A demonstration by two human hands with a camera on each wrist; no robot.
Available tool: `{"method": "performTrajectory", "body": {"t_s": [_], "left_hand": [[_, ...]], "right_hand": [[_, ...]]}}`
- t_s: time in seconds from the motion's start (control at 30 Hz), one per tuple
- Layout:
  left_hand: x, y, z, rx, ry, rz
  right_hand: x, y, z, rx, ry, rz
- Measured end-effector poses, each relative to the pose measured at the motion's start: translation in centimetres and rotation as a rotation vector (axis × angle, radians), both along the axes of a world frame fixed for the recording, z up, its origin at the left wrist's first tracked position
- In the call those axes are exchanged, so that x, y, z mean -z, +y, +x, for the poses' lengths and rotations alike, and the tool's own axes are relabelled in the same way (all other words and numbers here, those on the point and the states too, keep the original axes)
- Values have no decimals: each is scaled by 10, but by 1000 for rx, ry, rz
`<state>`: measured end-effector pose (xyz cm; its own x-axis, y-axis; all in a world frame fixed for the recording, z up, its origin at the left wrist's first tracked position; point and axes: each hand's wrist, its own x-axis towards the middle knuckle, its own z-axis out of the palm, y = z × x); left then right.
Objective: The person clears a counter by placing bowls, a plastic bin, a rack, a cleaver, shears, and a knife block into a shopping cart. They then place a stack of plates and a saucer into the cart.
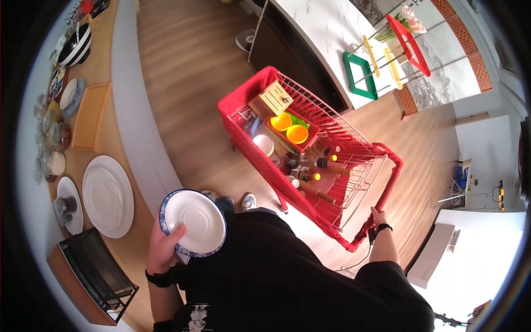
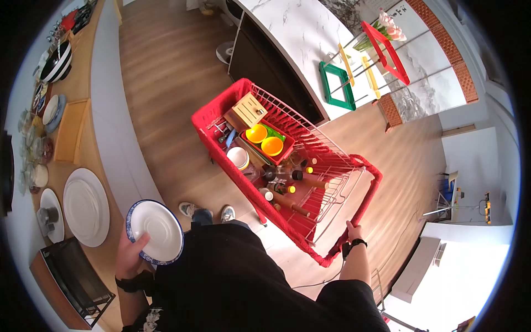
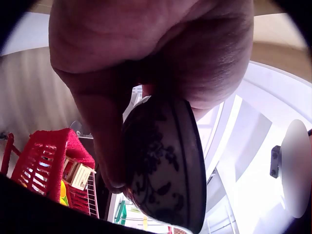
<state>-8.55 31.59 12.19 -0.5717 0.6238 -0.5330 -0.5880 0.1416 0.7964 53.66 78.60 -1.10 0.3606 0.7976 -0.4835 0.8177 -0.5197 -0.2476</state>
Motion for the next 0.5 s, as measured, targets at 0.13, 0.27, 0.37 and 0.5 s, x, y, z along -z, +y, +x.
{"method": "performTrajectory", "body": {"t_s": [0.13,0.27,0.37,0.5], "left_hand": [[-5,9,15,-2,-11,11],[2,13,27,-27,-29,2],[8,19,34,-45,-3,22],[16,24,40,-79,-29,53]], "right_hand": [[0,-1,-8,41,218,115],[-12,0,-14,-185,27,106],[18,10,17,-172,-3,122],[24,17,25,-132,32,32]]}}
